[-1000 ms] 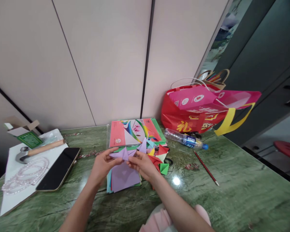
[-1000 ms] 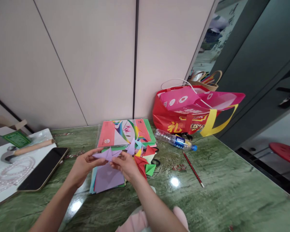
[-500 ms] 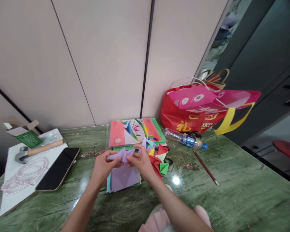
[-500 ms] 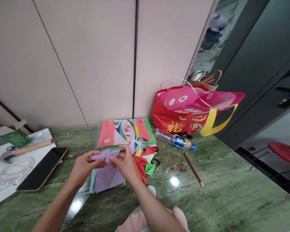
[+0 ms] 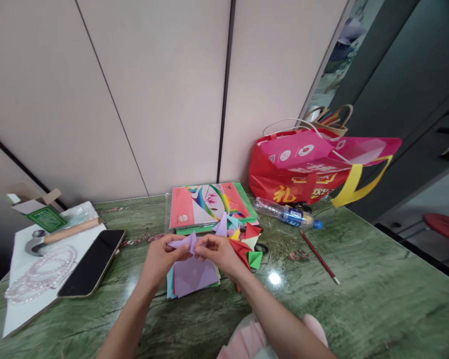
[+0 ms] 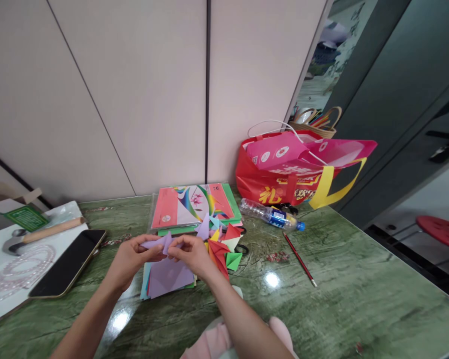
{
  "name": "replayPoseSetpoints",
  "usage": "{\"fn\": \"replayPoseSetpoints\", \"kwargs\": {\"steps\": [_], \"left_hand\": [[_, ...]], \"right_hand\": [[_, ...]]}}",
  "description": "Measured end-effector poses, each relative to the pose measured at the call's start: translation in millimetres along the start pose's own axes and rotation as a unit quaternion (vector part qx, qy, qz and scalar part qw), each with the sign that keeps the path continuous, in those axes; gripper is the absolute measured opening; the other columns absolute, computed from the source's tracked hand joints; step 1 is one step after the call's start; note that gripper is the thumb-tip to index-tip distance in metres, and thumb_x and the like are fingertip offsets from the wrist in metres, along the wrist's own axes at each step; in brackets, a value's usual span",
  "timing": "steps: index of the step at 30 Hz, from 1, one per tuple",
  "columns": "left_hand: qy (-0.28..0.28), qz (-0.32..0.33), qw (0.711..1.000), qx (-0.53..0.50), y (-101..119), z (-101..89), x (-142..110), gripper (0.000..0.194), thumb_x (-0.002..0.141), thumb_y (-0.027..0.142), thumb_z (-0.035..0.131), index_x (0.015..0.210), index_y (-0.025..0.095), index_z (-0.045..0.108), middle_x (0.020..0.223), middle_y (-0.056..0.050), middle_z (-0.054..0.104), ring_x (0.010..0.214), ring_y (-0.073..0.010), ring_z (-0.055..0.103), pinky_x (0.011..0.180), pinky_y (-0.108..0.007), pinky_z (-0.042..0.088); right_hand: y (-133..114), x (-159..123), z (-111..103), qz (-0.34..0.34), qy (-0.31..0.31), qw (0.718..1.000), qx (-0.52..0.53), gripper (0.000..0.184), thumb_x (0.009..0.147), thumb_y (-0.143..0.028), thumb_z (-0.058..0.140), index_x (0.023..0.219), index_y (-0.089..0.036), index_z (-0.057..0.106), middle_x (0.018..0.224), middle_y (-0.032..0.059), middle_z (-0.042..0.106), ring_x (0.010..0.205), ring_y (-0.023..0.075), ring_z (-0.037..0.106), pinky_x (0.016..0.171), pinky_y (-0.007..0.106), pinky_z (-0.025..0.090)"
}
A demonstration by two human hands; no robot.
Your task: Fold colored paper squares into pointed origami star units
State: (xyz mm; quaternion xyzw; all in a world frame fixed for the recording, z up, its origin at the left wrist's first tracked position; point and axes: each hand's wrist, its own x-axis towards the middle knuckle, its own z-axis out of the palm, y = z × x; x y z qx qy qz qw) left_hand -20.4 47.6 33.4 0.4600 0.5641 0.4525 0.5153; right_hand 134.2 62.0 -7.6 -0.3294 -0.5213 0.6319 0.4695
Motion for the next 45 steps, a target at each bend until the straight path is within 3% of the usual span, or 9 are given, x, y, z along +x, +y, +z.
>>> {"fn": "replayPoseSetpoints", "kwargs": {"steps": [13,22,39,45], "left_hand": [[-0.002,0.004,1.000,-0.002,2.6,3.7,-2.3,0.037,0.051,0.028,0.075,0.081,0.010,0.062,0.056,-0.003,0.069,0.057,-0.0230,0.067,0.060,-0.033,0.054],[-0.049,-0.015,0.998,-0.036,0.6,-0.5,-1.7,0.040,0.054,0.023,0.075,0.089,0.011,0.059,0.062,-0.005,0.071,0.060,-0.0199,0.067,0.064,-0.032,0.054],[-0.044,-0.010,0.998,-0.043,4.8,2.9,-5.4,0.037,0.058,0.024,0.073,0.089,0.011,0.056,0.062,-0.005,0.071,0.059,-0.0190,0.067,0.063,-0.031,0.054],[-0.040,0.020,0.999,-0.030,6.7,5.0,-5.8,0.043,0.062,0.028,0.069,0.099,0.013,0.051,0.060,-0.003,0.070,0.061,-0.0208,0.067,0.064,-0.033,0.054]], "right_hand": [[2.6,0.8,1.5,-0.002,0.025,0.999,-0.031,0.017,0.063,-0.031,0.068,0.069,-0.016,0.062,0.057,-0.0018,0.058,0.050,0.0089,0.051,0.050,0.022,0.039],[2.2,1.2,2.6,0.001,0.052,0.999,-0.012,0.017,0.062,-0.030,0.069,0.070,-0.016,0.062,0.057,-0.0017,0.059,0.048,0.0086,0.051,0.049,0.022,0.040],[4.9,1.8,3.7,-0.010,0.064,0.998,0.020,0.024,0.058,-0.030,0.072,0.073,-0.015,0.061,0.061,-0.0020,0.061,0.047,0.0084,0.054,0.049,0.021,0.043],[7.3,2.1,3.1,-0.016,0.075,0.997,0.022,0.023,0.061,-0.030,0.071,0.074,-0.015,0.060,0.055,-0.0018,0.059,0.048,0.0097,0.054,0.050,0.022,0.042]]}}
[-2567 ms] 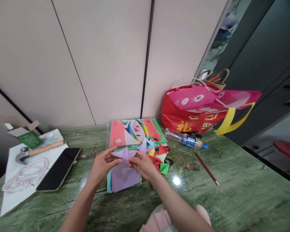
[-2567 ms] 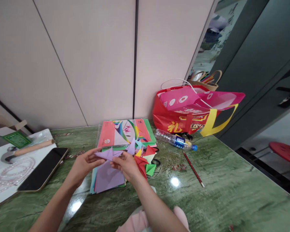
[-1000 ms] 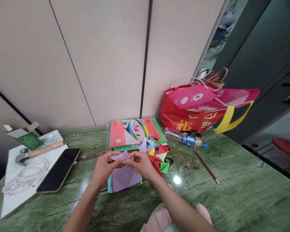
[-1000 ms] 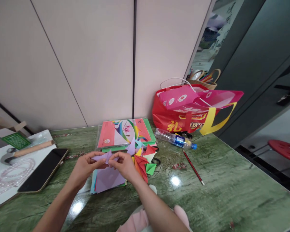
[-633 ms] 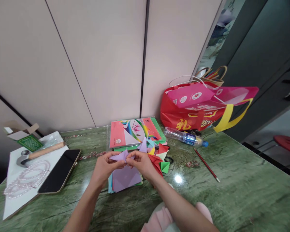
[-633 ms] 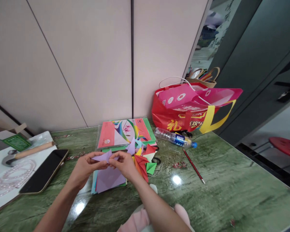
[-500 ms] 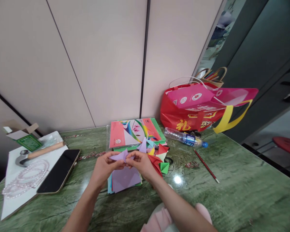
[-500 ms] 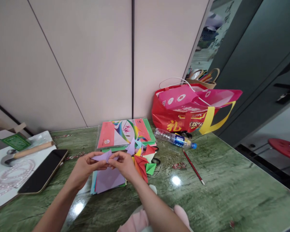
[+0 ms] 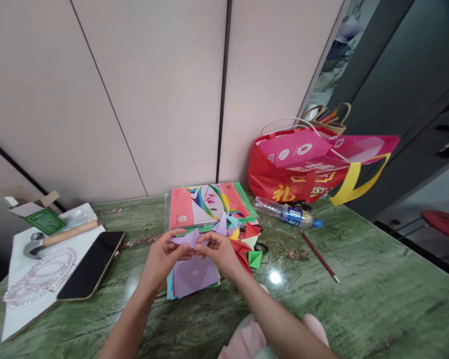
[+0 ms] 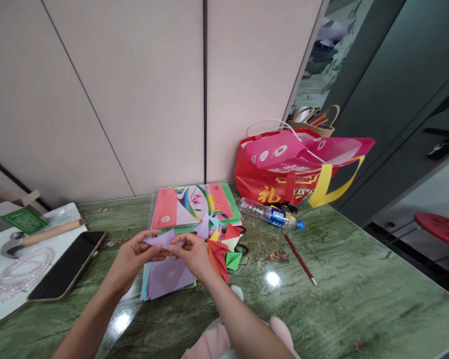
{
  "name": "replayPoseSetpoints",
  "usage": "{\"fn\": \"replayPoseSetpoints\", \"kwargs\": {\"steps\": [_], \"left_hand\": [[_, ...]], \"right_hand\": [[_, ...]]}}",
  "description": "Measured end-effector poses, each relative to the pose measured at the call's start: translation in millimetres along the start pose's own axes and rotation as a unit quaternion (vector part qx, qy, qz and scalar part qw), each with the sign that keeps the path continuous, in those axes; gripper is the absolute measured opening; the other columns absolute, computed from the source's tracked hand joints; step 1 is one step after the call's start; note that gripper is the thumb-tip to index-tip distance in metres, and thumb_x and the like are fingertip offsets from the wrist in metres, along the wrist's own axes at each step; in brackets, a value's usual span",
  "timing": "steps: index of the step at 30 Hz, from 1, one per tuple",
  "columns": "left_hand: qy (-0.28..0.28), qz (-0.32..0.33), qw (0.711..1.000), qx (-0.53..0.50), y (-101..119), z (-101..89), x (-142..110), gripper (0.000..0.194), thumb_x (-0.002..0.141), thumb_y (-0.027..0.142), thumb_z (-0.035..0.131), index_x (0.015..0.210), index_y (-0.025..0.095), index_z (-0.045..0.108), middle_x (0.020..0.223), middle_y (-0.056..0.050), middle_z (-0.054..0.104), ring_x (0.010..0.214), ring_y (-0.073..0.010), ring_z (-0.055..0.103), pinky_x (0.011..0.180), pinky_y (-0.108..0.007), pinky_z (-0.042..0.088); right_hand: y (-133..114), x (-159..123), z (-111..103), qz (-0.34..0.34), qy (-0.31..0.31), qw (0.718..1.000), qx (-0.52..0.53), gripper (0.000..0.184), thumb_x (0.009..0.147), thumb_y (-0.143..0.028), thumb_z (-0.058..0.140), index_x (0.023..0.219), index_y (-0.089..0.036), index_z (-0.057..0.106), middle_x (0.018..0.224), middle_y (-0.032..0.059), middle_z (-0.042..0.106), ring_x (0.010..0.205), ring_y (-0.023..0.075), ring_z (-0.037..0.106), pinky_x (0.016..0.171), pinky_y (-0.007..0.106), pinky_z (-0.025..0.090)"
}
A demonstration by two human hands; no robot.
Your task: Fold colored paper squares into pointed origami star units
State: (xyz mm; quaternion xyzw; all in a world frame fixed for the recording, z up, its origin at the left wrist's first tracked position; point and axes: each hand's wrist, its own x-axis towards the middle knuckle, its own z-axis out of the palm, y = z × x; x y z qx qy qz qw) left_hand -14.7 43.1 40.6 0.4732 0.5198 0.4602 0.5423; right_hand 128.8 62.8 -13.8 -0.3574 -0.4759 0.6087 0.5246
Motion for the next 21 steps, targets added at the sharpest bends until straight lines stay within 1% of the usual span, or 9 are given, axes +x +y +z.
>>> {"fn": "replayPoseSetpoints", "kwargs": {"steps": [6,10,12,14,17,19,21], "left_hand": [[0.016,0.037,0.998,0.046,-6,0.0,1,0.040,0.063,0.031,0.067,0.096,0.012,0.052,0.060,-0.004,0.070,0.061,-0.0216,0.067,0.065,-0.035,0.054],[0.010,0.047,0.997,0.053,-7,0.0,2,0.039,0.065,0.032,0.065,0.096,0.012,0.051,0.062,-0.005,0.070,0.062,-0.0215,0.067,0.066,-0.036,0.053],[0.006,0.051,0.998,0.046,-6,1.5,1,0.042,0.065,0.032,0.066,0.098,0.013,0.049,0.063,-0.004,0.069,0.063,-0.0212,0.067,0.066,-0.035,0.053],[0.006,0.058,0.998,0.035,-4,4.2,1,0.052,0.062,0.030,0.069,0.105,0.014,0.045,0.062,-0.002,0.069,0.063,-0.0208,0.067,0.065,-0.034,0.053],[0.026,0.057,0.998,0.024,-5,7.8,1,0.066,0.055,0.027,0.074,0.112,0.015,0.042,0.062,0.000,0.067,0.063,-0.0206,0.066,0.064,-0.033,0.053],[0.050,0.057,0.997,0.028,-7,7.8,2,0.066,0.052,0.028,0.075,0.109,0.015,0.045,0.069,-0.003,0.068,0.068,-0.0213,0.066,0.066,-0.033,0.053],[0.076,0.070,0.993,0.051,-9,5.0,4,0.061,0.050,0.028,0.076,0.104,0.014,0.050,0.078,-0.005,0.068,0.074,-0.0223,0.066,0.068,-0.034,0.052]], "right_hand": [[-2,-1,1,0.004,0.011,1.000,-0.009,0.023,0.061,-0.030,0.070,0.073,-0.015,0.059,0.053,-0.0020,0.057,0.048,0.0101,0.053,0.049,0.022,0.041],[-5,-2,3,0.011,0.020,1.000,-0.017,0.024,0.060,-0.029,0.070,0.073,-0.015,0.057,0.050,-0.0039,0.055,0.045,0.0095,0.052,0.046,0.021,0.040],[-5,-2,4,0.012,0.035,0.999,-0.008,0.029,0.059,-0.027,0.071,0.078,-0.016,0.053,0.051,-0.0050,0.055,0.045,0.0096,0.053,0.046,0.021,0.041],[-6,-3,4,0.008,0.053,0.999,0.004,0.038,0.057,-0.024,0.071,0.086,-0.018,0.047,0.055,-0.0055,0.057,0.046,0.0102,0.053,0.047,0.022,0.043],[-10,-4,6,0.001,0.069,0.998,-0.003,0.050,0.057,-0.021,0.070,0.098,-0.020,0.042,0.059,-0.0050,0.060,0.048,0.0111,0.054,0.047,0.023,0.044],[-14,-6,7,-0.003,0.069,0.997,-0.025,0.052,0.057,-0.021,0.070,0.100,-0.020,0.043,0.061,-0.0043,0.060,0.049,0.0118,0.054,0.048,0.023,0.045],[-16,-7,8,-0.010,0.064,0.996,-0.057,0.047,0.056,-0.022,0.071,0.096,-0.018,0.047,0.063,-0.0025,0.060,0.054,0.0128,0.055,0.051,0.024,0.045]]}}
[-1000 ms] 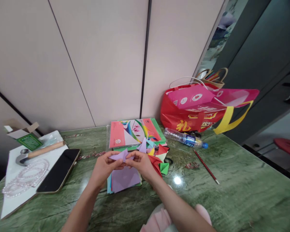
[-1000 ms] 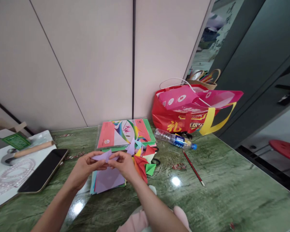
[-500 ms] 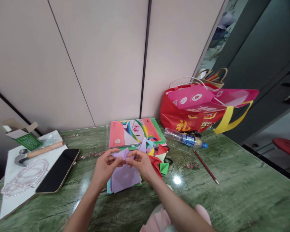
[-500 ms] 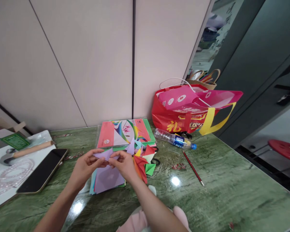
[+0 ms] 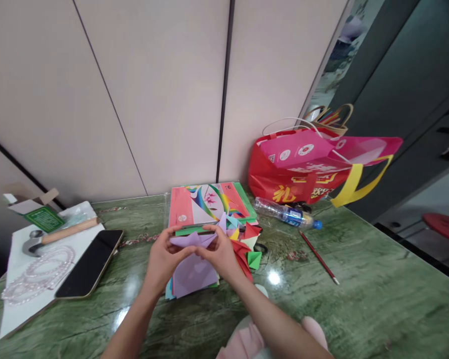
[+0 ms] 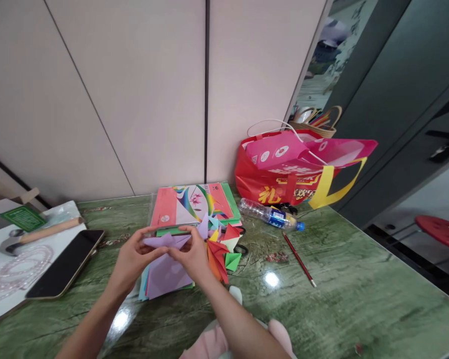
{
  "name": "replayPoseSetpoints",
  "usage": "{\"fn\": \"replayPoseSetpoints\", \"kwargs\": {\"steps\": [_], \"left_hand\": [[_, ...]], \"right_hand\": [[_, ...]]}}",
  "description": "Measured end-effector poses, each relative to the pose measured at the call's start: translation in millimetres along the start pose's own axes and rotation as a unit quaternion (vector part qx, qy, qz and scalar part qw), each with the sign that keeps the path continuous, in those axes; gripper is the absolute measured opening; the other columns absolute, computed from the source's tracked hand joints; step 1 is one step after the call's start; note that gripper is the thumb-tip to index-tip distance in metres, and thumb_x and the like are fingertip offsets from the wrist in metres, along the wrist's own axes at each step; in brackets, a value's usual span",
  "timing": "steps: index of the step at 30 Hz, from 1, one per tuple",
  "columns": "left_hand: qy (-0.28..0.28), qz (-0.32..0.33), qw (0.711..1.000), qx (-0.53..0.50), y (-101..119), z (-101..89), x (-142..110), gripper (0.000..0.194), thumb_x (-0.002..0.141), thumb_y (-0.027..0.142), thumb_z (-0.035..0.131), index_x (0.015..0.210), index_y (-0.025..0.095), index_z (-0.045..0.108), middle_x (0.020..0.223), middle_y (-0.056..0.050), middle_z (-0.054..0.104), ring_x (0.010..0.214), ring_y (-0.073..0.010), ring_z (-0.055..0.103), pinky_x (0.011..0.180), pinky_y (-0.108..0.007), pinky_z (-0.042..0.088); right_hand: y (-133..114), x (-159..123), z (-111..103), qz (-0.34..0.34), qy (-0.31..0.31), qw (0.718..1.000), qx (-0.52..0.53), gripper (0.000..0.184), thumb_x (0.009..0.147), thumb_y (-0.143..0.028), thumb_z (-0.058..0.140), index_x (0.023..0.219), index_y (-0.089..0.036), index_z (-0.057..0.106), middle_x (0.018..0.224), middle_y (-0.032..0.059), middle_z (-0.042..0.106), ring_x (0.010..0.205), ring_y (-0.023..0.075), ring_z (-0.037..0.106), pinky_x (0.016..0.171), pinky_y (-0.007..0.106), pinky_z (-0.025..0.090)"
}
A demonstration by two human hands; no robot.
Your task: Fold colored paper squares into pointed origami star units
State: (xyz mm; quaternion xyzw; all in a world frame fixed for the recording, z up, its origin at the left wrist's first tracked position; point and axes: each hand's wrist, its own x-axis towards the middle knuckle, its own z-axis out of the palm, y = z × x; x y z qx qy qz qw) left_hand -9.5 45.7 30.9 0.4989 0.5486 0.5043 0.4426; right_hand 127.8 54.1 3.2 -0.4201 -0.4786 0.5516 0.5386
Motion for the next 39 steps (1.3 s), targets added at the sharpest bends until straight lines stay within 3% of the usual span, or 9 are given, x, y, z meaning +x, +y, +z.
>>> {"fn": "replayPoseSetpoints", "kwargs": {"steps": [5,9,12,19,28,34,39], "left_hand": [[-0.006,0.063,0.993,0.105,-4,-11.0,6,0.039,0.048,0.027,0.076,0.083,0.015,0.064,0.085,-0.007,0.069,0.082,-0.0235,0.064,0.073,-0.034,0.050],[-0.094,0.043,0.984,0.147,0,-14.7,6,0.022,0.051,0.025,0.072,0.071,0.016,0.068,0.071,-0.003,0.070,0.069,-0.0196,0.063,0.066,-0.029,0.049],[-0.102,0.035,0.984,0.144,3,-13.2,5,0.013,0.053,0.026,0.069,0.062,0.016,0.068,0.059,-0.002,0.067,0.059,-0.0171,0.059,0.058,-0.026,0.046],[-0.086,0.016,0.993,0.080,4,-8.3,1,0.018,0.061,0.033,0.065,0.058,0.015,0.066,0.056,-0.002,0.063,0.055,-0.0151,0.055,0.053,-0.023,0.043],[-0.081,-0.036,0.996,-0.004,3,-10.4,0,0.022,0.059,0.036,0.069,0.057,0.015,0.067,0.054,-0.001,0.063,0.052,-0.0130,0.053,0.051,-0.022,0.042],[-0.081,-0.114,0.988,-0.069,2,-9.2,1,0.028,0.059,0.040,0.068,0.058,0.012,0.066,0.048,0.002,0.055,0.044,-0.0080,0.042,0.044,-0.019,0.033],[-0.082,-0.105,0.989,-0.068,2,-9.1,2,0.030,0.060,0.042,0.067,0.057,0.013,0.062,0.051,0.003,0.054,0.047,-0.0088,0.042,0.045,-0.020,0.032]], "right_hand": [[6,-1,0,-0.042,-0.050,0.995,-0.082,0.026,0.060,-0.030,0.068,0.079,-0.015,0.059,0.068,0.0020,0.061,0.059,0.0131,0.054,0.056,0.024,0.044],[17,0,1,-0.067,-0.094,0.987,-0.110,0.018,0.063,-0.027,0.065,0.075,-0.014,0.063,0.062,-0.0003,0.058,0.054,0.0099,0.048,0.054,0.022,0.041],[18,-1,1,-0.064,-0.110,0.986,-0.105,0.016,0.064,-0.027,0.065,0.073,-0.014,0.063,0.059,-0.0013,0.056,0.052,0.0087,0.044,0.052,0.020,0.038],[9,0,-1,-0.043,-0.114,0.988,-0.091,0.012,0.062,-0.024,0.065,0.069,-0.015,0.062,0.059,-0.0020,0.057,0.052,0.0099,0.046,0.051,0.021,0.038],[8,0,-3,0.050,-0.173,0.981,0.069,0.022,0.058,-0.025,0.071,0.076,-0.015,0.062,0.061,-0.0019,0.062,0.055,0.0114,0.056,0.059,0.025,0.045],[7,2,-4,0.067,-0.155,0.981,0.100,0.029,0.054,-0.032,0.075,0.073,-0.013,0.064,0.062,-0.0007,0.062,0.055,0.0107,0.057,0.059,0.025,0.046],[6,2,-2,0.075,-0.138,0.981,0.111,0.030,0.052,-0.033,0.075,0.073,-0.014,0.064,0.062,-0.0008,0.062,0.054,0.0109,0.056,0.057,0.025,0.048]]}}
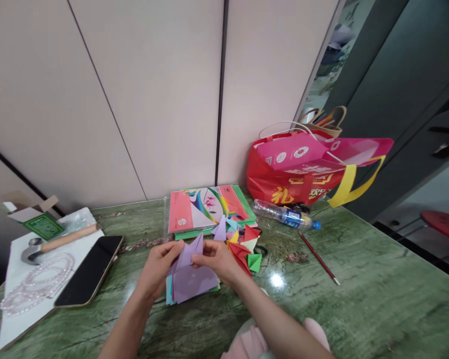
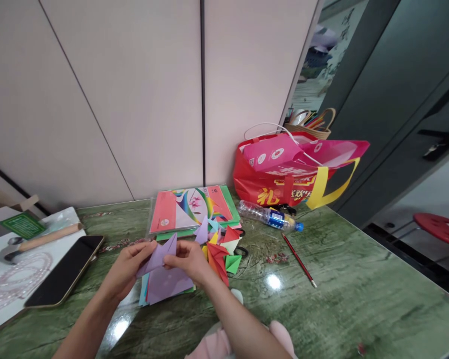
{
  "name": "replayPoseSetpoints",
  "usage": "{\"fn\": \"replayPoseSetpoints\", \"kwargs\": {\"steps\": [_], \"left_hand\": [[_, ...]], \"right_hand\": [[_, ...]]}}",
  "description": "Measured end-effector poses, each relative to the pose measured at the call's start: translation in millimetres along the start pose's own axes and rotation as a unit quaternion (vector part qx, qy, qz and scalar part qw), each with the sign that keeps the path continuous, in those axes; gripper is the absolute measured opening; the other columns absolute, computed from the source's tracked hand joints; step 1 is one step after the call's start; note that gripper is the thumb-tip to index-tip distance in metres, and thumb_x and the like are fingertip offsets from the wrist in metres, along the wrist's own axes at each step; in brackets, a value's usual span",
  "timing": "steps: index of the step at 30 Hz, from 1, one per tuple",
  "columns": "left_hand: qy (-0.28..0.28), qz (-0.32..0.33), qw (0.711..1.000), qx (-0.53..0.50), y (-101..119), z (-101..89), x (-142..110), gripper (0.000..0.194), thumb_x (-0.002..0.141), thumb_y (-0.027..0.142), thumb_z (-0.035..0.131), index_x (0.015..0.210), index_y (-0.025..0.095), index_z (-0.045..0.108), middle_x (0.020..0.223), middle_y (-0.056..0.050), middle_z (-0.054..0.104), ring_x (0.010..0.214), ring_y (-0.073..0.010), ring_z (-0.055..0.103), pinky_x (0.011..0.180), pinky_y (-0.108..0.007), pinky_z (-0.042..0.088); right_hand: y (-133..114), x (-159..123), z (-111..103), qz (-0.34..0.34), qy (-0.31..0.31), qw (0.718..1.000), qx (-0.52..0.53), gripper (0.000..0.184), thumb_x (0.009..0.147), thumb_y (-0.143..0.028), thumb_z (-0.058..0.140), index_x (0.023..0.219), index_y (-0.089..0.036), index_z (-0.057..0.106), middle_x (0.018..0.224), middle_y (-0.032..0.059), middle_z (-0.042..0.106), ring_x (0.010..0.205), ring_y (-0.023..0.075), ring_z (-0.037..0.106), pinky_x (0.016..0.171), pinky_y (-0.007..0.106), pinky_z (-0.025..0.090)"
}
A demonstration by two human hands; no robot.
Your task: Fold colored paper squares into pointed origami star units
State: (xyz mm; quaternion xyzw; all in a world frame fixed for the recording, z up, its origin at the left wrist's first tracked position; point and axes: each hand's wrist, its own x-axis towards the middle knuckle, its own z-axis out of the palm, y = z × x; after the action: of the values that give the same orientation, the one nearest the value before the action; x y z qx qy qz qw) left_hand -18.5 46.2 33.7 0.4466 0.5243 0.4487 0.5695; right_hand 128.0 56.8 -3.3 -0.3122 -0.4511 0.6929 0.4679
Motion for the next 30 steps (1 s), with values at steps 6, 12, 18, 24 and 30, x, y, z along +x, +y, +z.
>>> {"fn": "replayPoseSetpoints", "kwargs": {"steps": [6,12,18,24,30], "left_hand": [[0.053,0.041,0.998,0.023,1.9,-0.8,0.4,0.035,0.062,0.048,0.063,0.062,0.013,0.062,0.055,0.001,0.055,0.052,-0.0111,0.047,0.049,-0.021,0.037],[-0.047,0.035,0.993,0.106,6.5,0.1,-3.6,0.024,0.056,0.035,0.070,0.065,0.014,0.065,0.055,-0.001,0.061,0.049,-0.0129,0.053,0.049,-0.023,0.042],[-0.032,0.014,0.994,0.105,4.1,1.7,-4.4,0.023,0.058,0.036,0.069,0.060,0.013,0.064,0.045,-0.001,0.060,0.039,-0.0116,0.052,0.042,-0.022,0.041],[-0.065,-0.015,0.997,0.036,3.8,-2.2,-2.8,0.027,0.056,0.031,0.073,0.073,0.012,0.066,0.066,-0.007,0.070,0.058,-0.0182,0.065,0.058,-0.028,0.052],[-0.036,-0.036,0.998,-0.022,4.6,-6.1,-1.5,0.040,0.059,0.033,0.072,0.091,0.011,0.063,0.069,-0.010,0.072,0.067,-0.0243,0.068,0.067,-0.037,0.053]], "right_hand": [[1.0,1.2,-0.5,-0.014,0.028,0.999,-0.018,0.028,0.053,-0.033,0.074,0.071,-0.014,0.063,0.060,-0.0008,0.062,0.052,0.0107,0.055,0.052,0.024,0.046],[0.1,2.6,-1.6,-0.031,0.060,0.998,-0.020,0.026,0.054,-0.031,0.073,0.069,-0.014,0.062,0.060,-0.0016,0.060,0.050,0.0090,0.051,0.050,0.022,0.043],[-0.9,1.7,1.0,-0.036,0.054,0.997,-0.038,0.027,0.055,-0.034,0.073,0.066,-0.015,0.058,0.056,-0.0018,0.059,0.051,0.0104,0.053,0.049,0.022,0.043],[1.3,4.1,-3.8,-0.032,0.097,0.994,-0.040,0.030,0.053,-0.036,0.074,0.066,-0.015,0.057,0.051,-0.0039,0.054,0.049,0.0097,0.051,0.048,0.022,0.042],[0.5,5.5,-8.0,-0.020,0.127,0.992,-0.010,0.032,0.053,-0.037,0.074,0.071,-0.014,0.059,0.054,-0.0026,0.056,0.049,0.0084,0.048,0.049,0.021,0.039]]}}
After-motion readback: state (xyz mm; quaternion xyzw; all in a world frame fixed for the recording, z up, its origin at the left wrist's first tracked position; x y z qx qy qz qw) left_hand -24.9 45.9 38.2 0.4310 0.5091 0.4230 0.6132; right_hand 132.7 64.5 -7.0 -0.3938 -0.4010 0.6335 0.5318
